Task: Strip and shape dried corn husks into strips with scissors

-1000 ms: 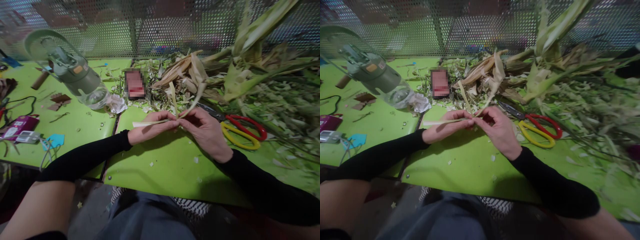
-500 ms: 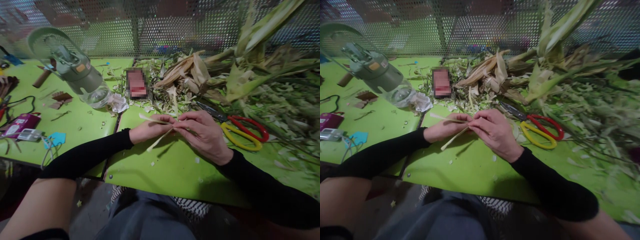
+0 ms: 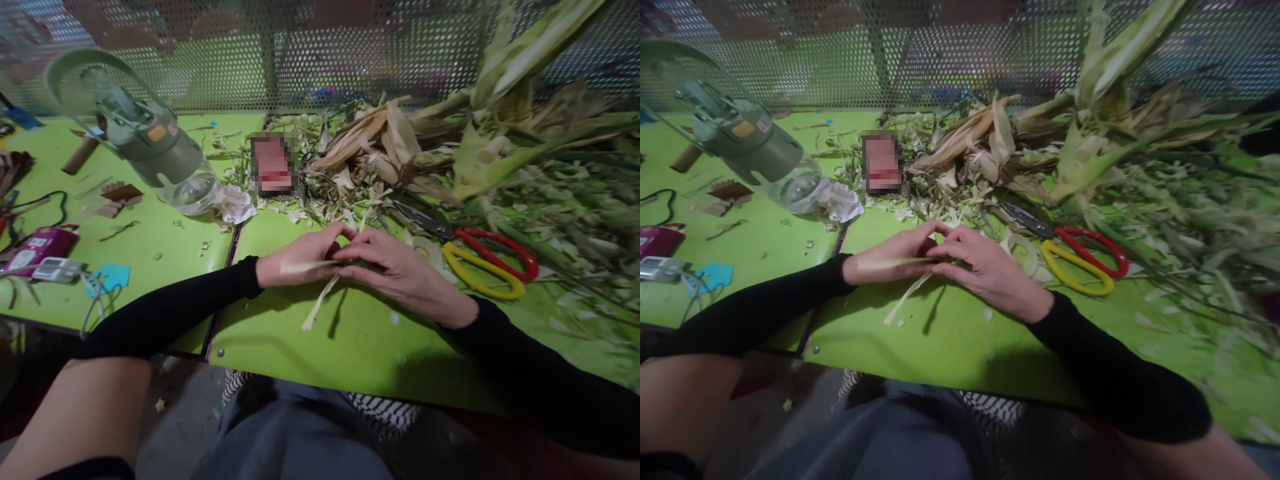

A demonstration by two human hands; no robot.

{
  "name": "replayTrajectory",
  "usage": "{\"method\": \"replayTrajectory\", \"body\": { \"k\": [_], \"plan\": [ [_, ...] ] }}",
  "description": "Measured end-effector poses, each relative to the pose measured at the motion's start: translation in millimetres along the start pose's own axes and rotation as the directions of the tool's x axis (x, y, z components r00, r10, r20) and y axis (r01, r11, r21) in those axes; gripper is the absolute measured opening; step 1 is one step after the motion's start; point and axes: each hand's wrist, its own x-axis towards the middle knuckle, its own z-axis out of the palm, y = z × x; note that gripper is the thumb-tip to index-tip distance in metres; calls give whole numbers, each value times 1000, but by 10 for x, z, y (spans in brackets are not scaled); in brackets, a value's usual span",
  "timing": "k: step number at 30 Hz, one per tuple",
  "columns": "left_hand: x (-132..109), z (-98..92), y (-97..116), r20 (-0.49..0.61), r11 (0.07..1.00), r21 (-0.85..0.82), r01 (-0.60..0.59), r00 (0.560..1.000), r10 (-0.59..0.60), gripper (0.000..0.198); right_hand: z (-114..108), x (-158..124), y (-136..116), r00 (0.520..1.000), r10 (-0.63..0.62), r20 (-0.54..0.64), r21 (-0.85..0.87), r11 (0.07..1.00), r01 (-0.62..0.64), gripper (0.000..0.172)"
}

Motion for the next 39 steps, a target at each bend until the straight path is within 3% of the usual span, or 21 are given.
{"method": "replayTrajectory", "body": {
  "k": [2, 5, 10, 16, 20, 24, 31, 36, 39],
  "plan": [
    [5, 10, -10, 24, 994, -98, 41, 999, -39, 49, -5, 8, -20, 1000, -6, -1, 40, 999, 6, 20],
    [22, 26, -38, 21, 954, -290, 77, 997, -74, 52, 29, 2, -58, 990, 75, -120, 80, 995, -66, 15],
    [63, 85, -42, -85, 882, -469, 53, 991, -104, 42, 135, -45, -64, 890, 284, -356, 159, 957, -242, 14],
    [78, 132, -14, -69, 774, -632, 41, 992, -109, 28, 117, -48, -48, 864, 286, -414, 187, 956, -227, 18],
    [57, 152, -5, -127, 771, -636, 16, 984, -125, 31, 96, -22, -79, 855, 371, -362, 318, 911, -261, 22],
    [50, 178, 15, -213, 833, -547, -79, 976, -47, 37, 85, -7, -73, 833, 463, -301, 451, 839, -303, 37],
    [42, 163, 45, -188, 822, -569, -16, 976, -110, 31, 48, -16, -77, 862, 369, -347, 332, 908, -255, 36],
    [49, 147, 33, -143, 814, -579, 39, 978, -149, 38, -29, -37, -188, 872, 341, -352, 328, 917, -226, 38],
    [43, 152, 42, -148, 830, -556, 46, 977, -153, 39, -83, -64, -265, 881, 320, -348, 231, 940, -250, 39]
  ]
}}
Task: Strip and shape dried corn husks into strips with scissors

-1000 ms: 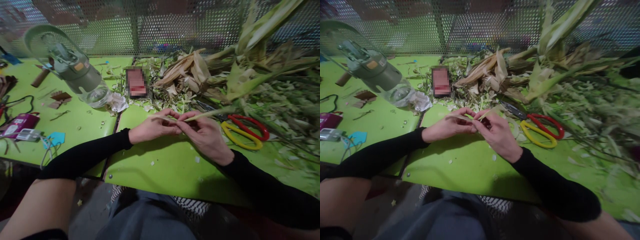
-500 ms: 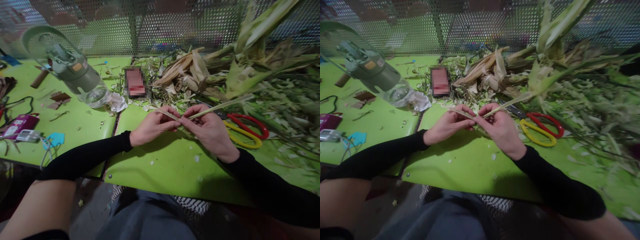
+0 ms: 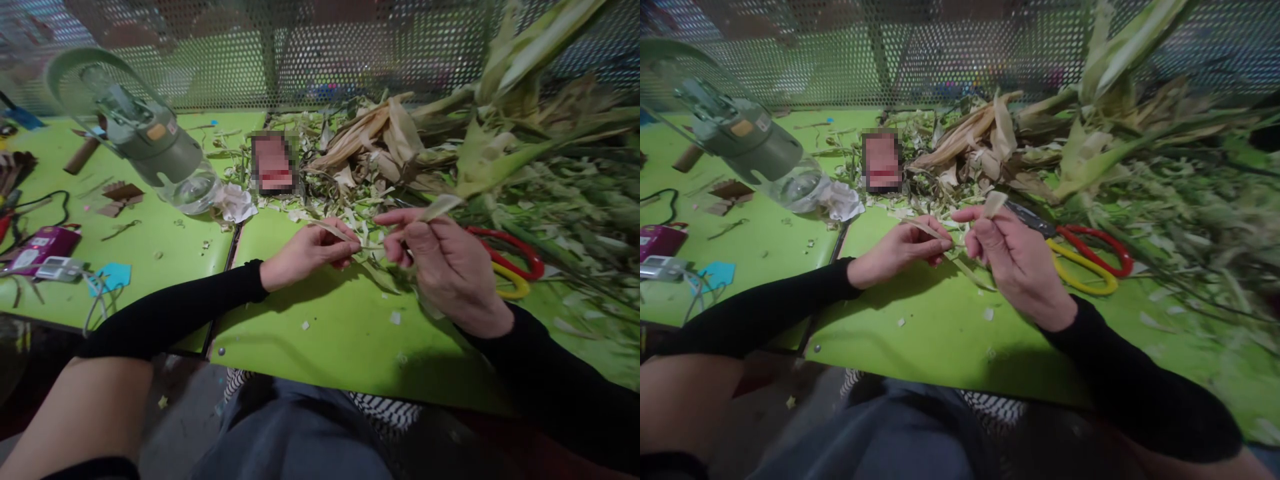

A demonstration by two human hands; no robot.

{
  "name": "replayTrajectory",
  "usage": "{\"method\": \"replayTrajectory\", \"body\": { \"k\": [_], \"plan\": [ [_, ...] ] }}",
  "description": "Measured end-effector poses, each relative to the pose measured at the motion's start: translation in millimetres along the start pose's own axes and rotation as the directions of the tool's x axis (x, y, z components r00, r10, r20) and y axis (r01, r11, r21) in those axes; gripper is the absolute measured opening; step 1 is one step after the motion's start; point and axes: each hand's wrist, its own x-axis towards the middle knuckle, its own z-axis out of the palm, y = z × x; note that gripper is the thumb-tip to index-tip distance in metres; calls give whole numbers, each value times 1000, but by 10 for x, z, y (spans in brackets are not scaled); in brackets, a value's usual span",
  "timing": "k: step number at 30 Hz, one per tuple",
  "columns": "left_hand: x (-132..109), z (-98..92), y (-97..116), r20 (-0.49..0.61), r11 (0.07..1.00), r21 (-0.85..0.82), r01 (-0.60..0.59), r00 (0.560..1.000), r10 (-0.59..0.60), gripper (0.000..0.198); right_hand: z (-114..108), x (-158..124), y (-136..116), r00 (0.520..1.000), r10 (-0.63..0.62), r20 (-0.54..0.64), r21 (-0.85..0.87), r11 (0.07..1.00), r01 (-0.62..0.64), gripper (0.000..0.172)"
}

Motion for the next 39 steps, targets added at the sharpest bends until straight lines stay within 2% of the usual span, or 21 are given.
{"method": "replayTrajectory", "body": {
  "k": [5, 9, 11, 18, 22, 26, 33, 39],
  "plan": [
    [-18, 8, -9, 8, 998, -60, 9, 1000, -8, 37, -100, 4, -94, 993, -91, 75, -266, 958, 108, 29],
    [-23, 0, -13, 17, 993, -105, 44, 999, -43, 36, -181, 40, -106, 947, -176, 269, -329, 907, 262, 31],
    [-29, 1, -2, 3, 992, -119, 46, 999, -46, 35, -203, 46, -86, 934, -196, 298, -345, 891, 296, 32],
    [-55, 47, 27, 1, 978, -165, 126, 992, -128, 22, -181, 28, -53, 933, -220, 285, -406, 854, 325, 23],
    [-47, 71, 20, -46, 984, -167, 69, 996, -78, 29, -119, 20, -62, 926, -272, 262, -442, 819, 366, 18],
    [-40, 83, 7, -62, 988, -152, 28, 997, -38, 37, -47, 6, -43, 947, -231, 224, -494, 811, 315, 18],
    [-40, 99, 16, -101, 993, -120, 14, 995, -27, 26, -24, -17, -8, 969, -182, 169, -556, 794, 246, 16],
    [-43, 112, 20, -96, 994, -109, 13, 995, -24, 30, -38, -14, 9, 959, -227, 168, -546, 789, 282, 17]
  ]
}}
